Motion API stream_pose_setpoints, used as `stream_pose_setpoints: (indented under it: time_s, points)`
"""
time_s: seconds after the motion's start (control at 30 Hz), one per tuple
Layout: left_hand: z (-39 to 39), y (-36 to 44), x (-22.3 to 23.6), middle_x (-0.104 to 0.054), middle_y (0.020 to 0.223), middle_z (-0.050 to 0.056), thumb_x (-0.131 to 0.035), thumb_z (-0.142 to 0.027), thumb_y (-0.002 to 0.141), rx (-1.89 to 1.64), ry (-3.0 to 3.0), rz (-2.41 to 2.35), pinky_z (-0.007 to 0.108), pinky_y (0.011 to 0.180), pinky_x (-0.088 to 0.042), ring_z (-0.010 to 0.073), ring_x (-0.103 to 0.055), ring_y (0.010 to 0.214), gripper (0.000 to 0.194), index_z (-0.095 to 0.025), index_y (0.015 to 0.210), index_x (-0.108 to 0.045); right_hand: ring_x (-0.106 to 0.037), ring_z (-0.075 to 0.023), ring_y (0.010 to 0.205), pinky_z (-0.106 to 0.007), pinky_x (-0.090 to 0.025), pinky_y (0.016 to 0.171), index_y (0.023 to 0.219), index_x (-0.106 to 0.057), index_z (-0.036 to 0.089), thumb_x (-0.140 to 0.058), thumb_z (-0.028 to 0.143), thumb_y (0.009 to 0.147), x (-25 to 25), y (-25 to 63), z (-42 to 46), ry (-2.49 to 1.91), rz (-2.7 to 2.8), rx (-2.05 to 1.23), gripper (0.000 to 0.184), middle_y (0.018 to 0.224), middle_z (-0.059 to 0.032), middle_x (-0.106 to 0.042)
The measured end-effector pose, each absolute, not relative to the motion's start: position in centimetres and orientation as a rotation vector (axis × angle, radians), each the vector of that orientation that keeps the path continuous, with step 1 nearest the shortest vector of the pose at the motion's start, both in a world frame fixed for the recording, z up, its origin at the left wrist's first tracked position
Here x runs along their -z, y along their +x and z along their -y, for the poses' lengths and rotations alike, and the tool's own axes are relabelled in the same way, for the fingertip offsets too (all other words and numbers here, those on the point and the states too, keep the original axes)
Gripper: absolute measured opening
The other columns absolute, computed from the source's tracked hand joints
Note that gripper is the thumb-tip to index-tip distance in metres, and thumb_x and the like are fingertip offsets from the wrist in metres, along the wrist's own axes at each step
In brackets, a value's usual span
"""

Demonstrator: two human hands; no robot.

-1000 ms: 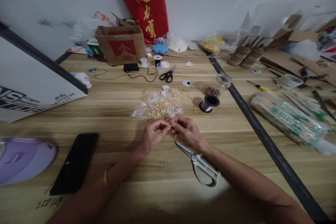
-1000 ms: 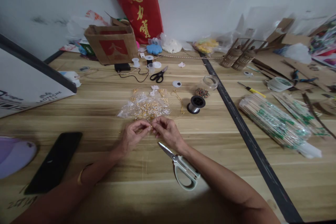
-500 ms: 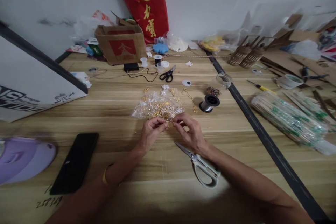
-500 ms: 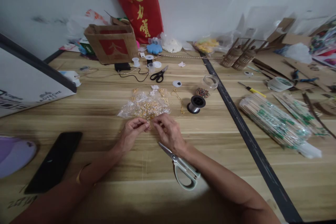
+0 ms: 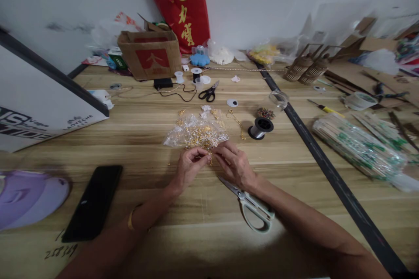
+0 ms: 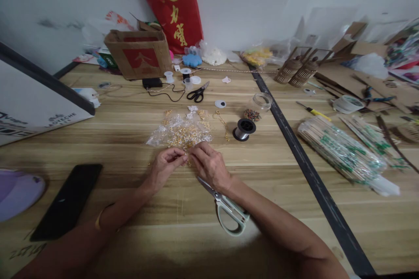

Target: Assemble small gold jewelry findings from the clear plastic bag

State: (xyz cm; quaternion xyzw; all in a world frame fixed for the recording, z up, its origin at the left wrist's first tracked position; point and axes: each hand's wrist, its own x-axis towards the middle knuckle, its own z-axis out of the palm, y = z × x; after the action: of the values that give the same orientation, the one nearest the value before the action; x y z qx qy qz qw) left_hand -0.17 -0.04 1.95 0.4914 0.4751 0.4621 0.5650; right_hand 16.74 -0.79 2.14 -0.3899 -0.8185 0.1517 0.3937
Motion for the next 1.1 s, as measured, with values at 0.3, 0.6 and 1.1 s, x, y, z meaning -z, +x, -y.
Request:
stream_pose_setpoints:
  time_s: [0.3, 0.6, 1.1]
  points:
    - [-0.14, -0.29, -1.56, -0.062, 0.058, -0.001, -0.074, -0.024, 0.061, -1.092, 1.14, -1.117, 0.021, 0.055, -0.042, 0.0104, -0.054, 0.056, 0.013, -0.015, 0.064, -0.065, -0.059, -0.0165, 0.082, -0.028, -0.05, 0.071, 0.1, -0.058, 0.019, -0.05, 0.017, 0.094, -2.62, 16.48, 0.95, -0.937, 2.055, -0.404, 0.011, 0.09, -0.0068, -0.061]
    - [-0.03, -0.3, -1.61, -0.062, 0.058, -0.001, -0.074, -0.025, 0.063, -1.076, 1.162, -1.094, 0.02, 0.054, -0.042, 0.0101, -0.054, 0.056, 0.014, -0.014, 0.064, -0.065, -0.057, -0.0158, 0.078, -0.028, -0.048, 0.069, 0.093, -0.059, 0.019, -0.046, 0.017, 0.094, -2.6, 16.56, 0.81, -0.931, 2.038, -0.49, 0.013, 0.085, -0.0058, -0.06]
    - [-0.29, -0.57, -1.82, -0.069, 0.069, 0.003, -0.077, -0.036, 0.065, -0.993, 1.033, -1.033, 0.026, 0.065, -0.051, 0.0146, -0.063, 0.065, 0.026, -0.013, 0.074, -0.068, -0.061, -0.0131, 0.059, -0.024, -0.047, 0.055, 0.088, -0.054, 0.018, -0.058, 0.047, 0.086, -2.66, 15.77, 0.77, -1.059, 1.365, -1.462, 0.029, 0.069, -0.0007, -0.063]
